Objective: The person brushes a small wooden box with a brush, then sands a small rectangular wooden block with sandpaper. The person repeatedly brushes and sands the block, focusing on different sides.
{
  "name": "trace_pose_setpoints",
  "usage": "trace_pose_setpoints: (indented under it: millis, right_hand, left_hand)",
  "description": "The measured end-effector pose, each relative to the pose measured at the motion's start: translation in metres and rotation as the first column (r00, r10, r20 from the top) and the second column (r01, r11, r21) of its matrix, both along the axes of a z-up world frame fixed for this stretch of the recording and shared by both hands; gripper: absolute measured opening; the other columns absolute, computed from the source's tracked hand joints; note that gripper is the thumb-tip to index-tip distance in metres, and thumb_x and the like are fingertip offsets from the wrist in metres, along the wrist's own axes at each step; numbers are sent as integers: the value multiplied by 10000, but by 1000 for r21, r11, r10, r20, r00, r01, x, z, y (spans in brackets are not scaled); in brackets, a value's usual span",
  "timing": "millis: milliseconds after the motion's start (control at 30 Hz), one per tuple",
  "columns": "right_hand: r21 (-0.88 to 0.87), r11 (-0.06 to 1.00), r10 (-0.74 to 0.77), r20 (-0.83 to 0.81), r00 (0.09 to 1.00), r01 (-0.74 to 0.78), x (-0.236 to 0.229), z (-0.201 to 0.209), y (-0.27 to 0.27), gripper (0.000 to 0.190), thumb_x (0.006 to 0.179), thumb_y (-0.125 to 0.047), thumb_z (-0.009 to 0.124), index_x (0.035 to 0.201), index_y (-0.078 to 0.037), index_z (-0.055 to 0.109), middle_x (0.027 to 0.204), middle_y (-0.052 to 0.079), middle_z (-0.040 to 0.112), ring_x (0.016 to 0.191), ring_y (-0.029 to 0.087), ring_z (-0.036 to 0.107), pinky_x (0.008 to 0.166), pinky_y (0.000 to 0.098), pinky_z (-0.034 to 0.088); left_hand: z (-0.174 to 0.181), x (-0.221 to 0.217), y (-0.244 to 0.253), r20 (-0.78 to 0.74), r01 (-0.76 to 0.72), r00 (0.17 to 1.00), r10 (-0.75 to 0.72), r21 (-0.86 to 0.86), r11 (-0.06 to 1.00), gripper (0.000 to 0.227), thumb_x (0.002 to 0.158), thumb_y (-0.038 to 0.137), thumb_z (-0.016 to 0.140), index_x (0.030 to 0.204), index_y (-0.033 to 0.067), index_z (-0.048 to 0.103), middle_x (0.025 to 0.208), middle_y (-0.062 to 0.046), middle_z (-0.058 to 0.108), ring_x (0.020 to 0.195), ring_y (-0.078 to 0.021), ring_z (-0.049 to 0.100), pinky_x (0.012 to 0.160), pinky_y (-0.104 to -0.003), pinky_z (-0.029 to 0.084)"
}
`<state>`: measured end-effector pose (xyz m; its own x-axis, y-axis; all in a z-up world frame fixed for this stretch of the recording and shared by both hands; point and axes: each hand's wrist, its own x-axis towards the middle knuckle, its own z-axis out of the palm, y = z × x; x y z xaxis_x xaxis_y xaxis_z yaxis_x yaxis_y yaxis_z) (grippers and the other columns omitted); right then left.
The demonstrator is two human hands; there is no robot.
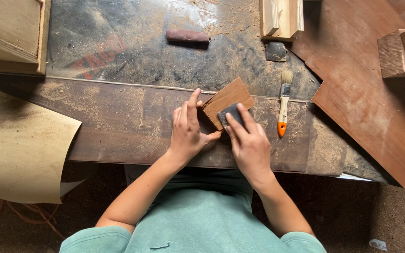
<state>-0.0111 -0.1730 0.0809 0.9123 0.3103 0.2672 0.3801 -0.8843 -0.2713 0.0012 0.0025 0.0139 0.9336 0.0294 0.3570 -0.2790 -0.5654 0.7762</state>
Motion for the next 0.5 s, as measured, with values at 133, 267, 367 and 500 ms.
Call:
trace_pose_setpoints:
  millis: [133,267,367,500]
  right_hand:
    - [253,946,-195,-50,980,201,15,-8,-19,690,866,-292,841,1408,39,571,1222,260,590,960,309,644,778,374,556]
    - [406,875,-166,-258,952,263,34,-7,-38,471,938,-319,766,1213,25,598,981,189,739,848,250,752,688,375,582]
    - [366,884,-192,-284,939,291,33,-13,-43,329,1024,-315,693,1059,5,624,791,172,721,723,296,742,613,415,542]
    - [170,933,-253,-315,915,316,27,-24,-35,371,1062,-334,663,933,11,619,709,239,658,698,420,676,591,464,479]
  left_hand:
    - [6,-2,2,-30,20,999,-18,76,997,1081,574,331,979,1461,25,443,1142,-144,588,1084,-312,592,1011,-446,421]
    - [12,3,11,-66,63,996,-58,82,995,944,593,303,961,1398,54,537,1210,-130,600,1134,-313,585,1012,-438,424]
    - [18,10,32,-89,146,987,-134,150,978,965,568,295,949,1403,50,534,1300,-144,596,1229,-324,568,1024,-459,403]
    - [28,22,62,-84,268,963,-256,228,936,978,581,287,949,1431,48,529,1391,-159,572,1375,-365,502,1078,-482,378]
